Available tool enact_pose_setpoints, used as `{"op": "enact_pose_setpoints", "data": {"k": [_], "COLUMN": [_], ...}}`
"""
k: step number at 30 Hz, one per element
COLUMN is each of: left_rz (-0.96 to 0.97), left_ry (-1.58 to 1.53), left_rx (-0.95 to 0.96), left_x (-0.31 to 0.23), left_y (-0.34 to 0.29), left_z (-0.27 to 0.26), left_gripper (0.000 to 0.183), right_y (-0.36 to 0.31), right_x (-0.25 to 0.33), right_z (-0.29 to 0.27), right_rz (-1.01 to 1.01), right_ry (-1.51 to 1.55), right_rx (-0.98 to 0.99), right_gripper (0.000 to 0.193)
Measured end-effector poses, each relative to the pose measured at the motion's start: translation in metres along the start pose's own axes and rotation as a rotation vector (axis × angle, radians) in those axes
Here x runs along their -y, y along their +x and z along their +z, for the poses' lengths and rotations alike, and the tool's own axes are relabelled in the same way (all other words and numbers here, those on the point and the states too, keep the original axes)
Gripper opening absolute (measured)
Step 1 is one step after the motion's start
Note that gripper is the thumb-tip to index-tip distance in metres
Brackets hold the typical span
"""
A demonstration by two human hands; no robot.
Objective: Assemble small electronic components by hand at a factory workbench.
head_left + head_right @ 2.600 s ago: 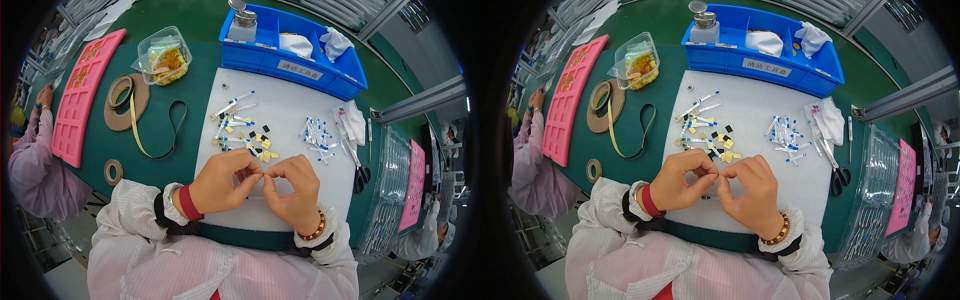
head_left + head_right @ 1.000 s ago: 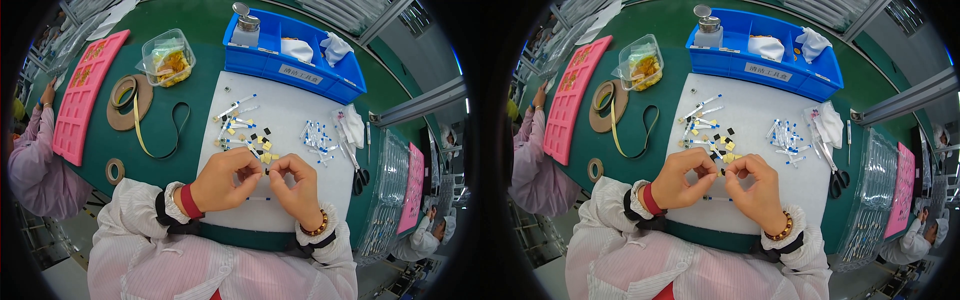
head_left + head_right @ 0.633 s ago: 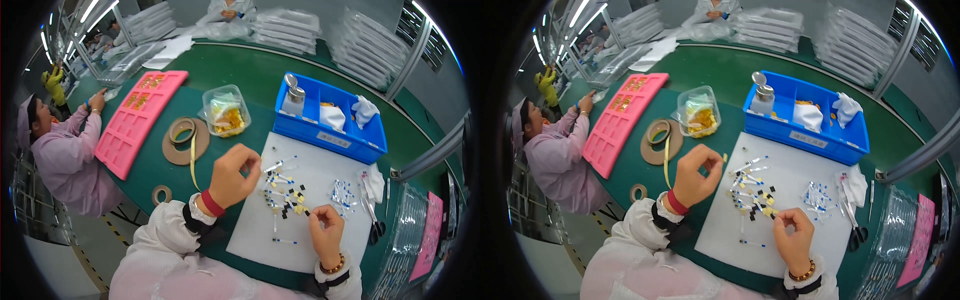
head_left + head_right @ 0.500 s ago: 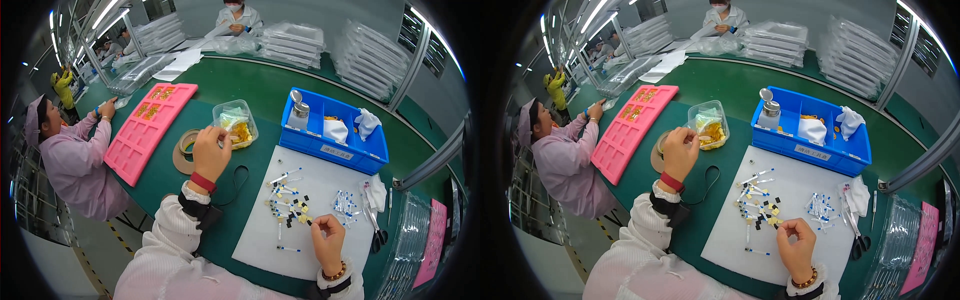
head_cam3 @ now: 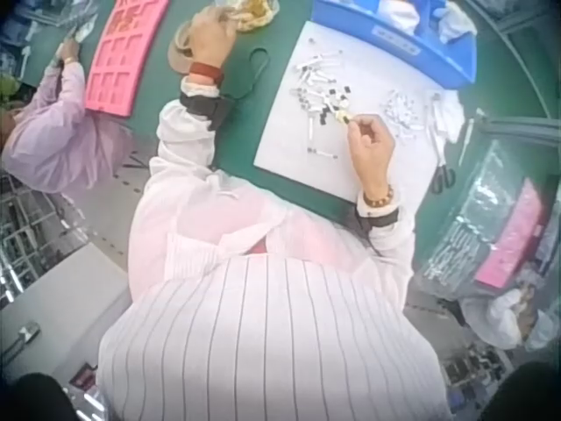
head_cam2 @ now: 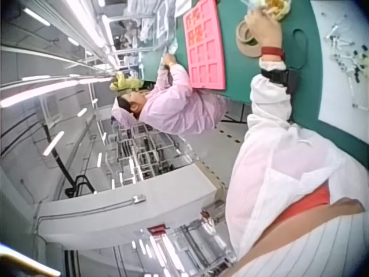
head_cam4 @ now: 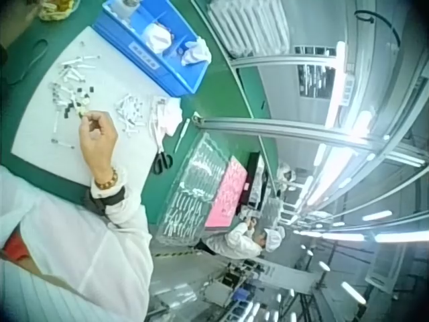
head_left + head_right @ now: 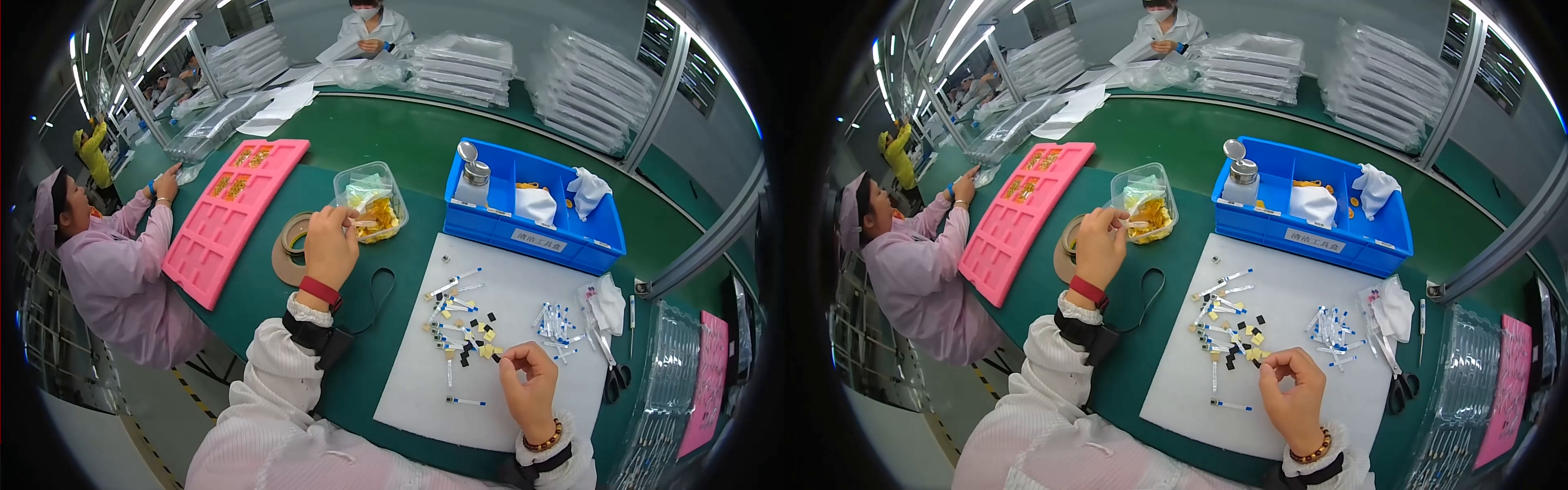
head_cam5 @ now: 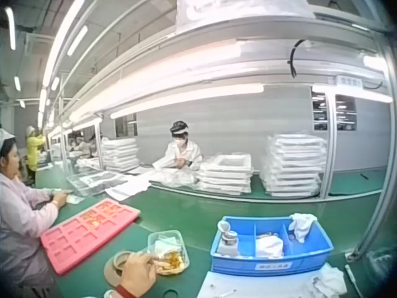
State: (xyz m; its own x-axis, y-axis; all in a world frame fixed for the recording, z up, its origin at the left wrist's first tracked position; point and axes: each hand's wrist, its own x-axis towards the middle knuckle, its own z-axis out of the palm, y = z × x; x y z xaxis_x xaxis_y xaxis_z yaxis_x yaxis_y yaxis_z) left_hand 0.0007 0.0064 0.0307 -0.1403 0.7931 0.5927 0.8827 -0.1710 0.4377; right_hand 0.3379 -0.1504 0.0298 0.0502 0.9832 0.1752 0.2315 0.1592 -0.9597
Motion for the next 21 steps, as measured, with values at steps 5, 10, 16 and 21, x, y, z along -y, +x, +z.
{"op": "enact_pose_setpoints", "data": {"k": [5,10,16,21], "left_rz": [0.074,0.125,0.118,0.143], "left_ry": [0.043,0.025,0.080,0.255], "left_rx": [-0.050,-0.052,-0.075,-0.047], "left_x": [-0.001,0.002,-0.008,0.003], "left_y": [-0.002,-0.003,-0.002,-0.003], "left_z": [-0.001,0.003,-0.001,0.001], "left_gripper": [0.013,0.013,0.007,0.015], "right_y": [-0.001,-0.001,-0.001,-0.001], "right_x": [-0.003,-0.003,-0.002,-0.004], "right_z": [-0.001,-0.001,-0.001,0.000], "right_rz": [-0.023,-0.021,-0.008,-0.005], "right_ry": [-0.003,-0.004,0.007,0.014], "right_rx": [0.011,0.010,0.006,0.017], "right_gripper": [0.004,0.005,0.005,0.004]}}
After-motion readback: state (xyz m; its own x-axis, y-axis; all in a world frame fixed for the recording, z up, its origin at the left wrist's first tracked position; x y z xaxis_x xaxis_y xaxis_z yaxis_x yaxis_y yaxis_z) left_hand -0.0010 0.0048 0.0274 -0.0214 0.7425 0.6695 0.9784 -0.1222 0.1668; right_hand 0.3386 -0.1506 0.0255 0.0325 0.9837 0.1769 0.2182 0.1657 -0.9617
